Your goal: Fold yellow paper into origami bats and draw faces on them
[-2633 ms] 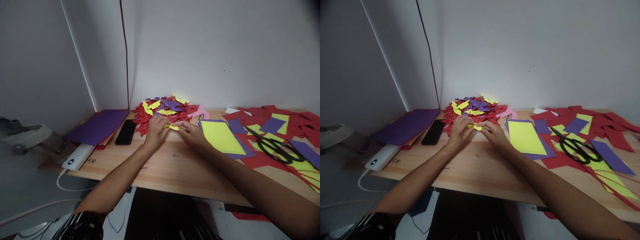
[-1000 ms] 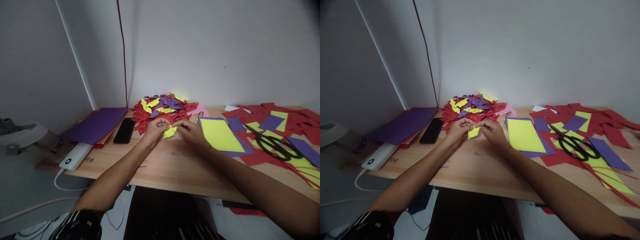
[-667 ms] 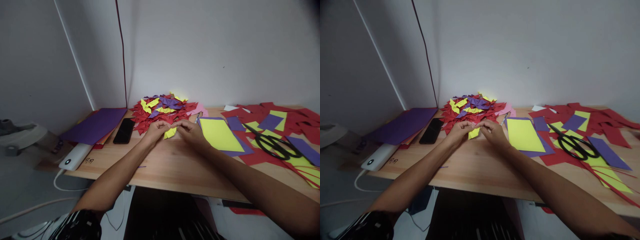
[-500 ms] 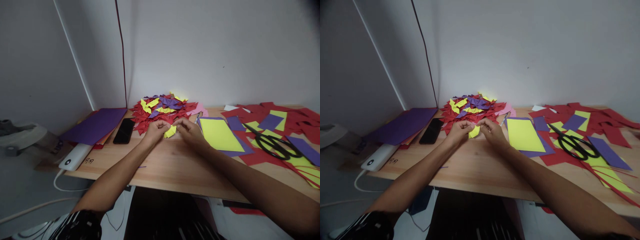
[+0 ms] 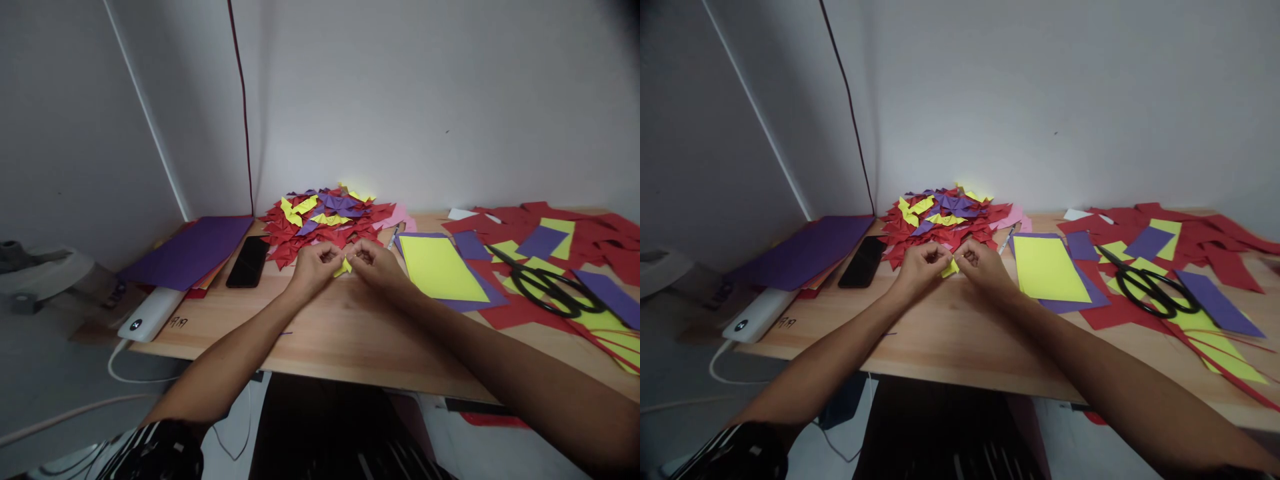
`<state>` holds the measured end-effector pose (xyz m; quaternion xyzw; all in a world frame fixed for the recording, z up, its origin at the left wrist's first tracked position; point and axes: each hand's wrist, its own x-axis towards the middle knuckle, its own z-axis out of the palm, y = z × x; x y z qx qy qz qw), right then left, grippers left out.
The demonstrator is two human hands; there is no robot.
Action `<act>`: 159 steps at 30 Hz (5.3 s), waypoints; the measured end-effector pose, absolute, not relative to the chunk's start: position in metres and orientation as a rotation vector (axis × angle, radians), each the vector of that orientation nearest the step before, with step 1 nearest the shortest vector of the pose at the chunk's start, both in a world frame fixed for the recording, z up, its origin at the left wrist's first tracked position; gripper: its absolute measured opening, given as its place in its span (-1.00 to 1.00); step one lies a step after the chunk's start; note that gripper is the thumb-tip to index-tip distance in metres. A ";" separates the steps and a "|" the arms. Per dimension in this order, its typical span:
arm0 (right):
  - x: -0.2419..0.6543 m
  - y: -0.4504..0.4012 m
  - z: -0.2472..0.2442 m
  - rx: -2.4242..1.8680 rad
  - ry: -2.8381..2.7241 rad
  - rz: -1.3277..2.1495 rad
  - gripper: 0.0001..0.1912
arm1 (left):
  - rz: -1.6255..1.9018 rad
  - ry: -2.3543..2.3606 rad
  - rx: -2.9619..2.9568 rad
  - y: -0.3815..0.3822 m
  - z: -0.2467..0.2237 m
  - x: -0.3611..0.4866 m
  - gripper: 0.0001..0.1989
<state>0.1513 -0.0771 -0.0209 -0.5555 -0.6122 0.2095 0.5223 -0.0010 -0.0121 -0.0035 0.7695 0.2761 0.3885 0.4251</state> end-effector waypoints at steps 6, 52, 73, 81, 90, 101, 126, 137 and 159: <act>0.155 -0.076 -0.022 -1.335 -1.456 0.562 -0.86 | 0.966 0.766 1.819 -0.009 -0.003 -0.001 -0.87; 0.166 -0.076 -0.024 -1.286 -1.732 -0.123 -0.87 | 0.600 0.695 1.656 -0.004 -0.005 -0.001 -0.79; 0.168 -0.073 -0.022 -1.351 -1.860 -0.256 -0.76 | 0.601 0.548 1.428 -0.002 -0.012 0.001 -0.69; 0.165 -0.077 -0.018 -1.275 -1.794 -0.036 -0.78 | 0.590 0.550 1.349 -0.006 -0.009 0.000 -0.70; 0.162 -0.077 -0.017 -1.269 -1.640 0.098 -0.92 | 0.680 0.622 1.533 -0.007 -0.010 0.003 -0.74; 0.157 -0.077 -0.018 -1.379 -1.468 0.374 -0.84 | 0.789 0.739 1.734 -0.016 -0.009 0.004 -0.75; 0.159 -0.078 -0.014 -1.332 -1.713 0.192 -0.88 | 0.686 0.739 1.520 -0.011 -0.012 0.007 -0.79; 0.158 -0.073 -0.025 -1.255 -1.494 0.522 -0.89 | 0.789 0.728 1.735 -0.015 -0.010 0.005 -0.76; 0.155 -0.069 -0.022 -1.237 -1.275 0.705 -0.82 | 0.800 0.752 1.695 -0.016 -0.011 0.005 -0.83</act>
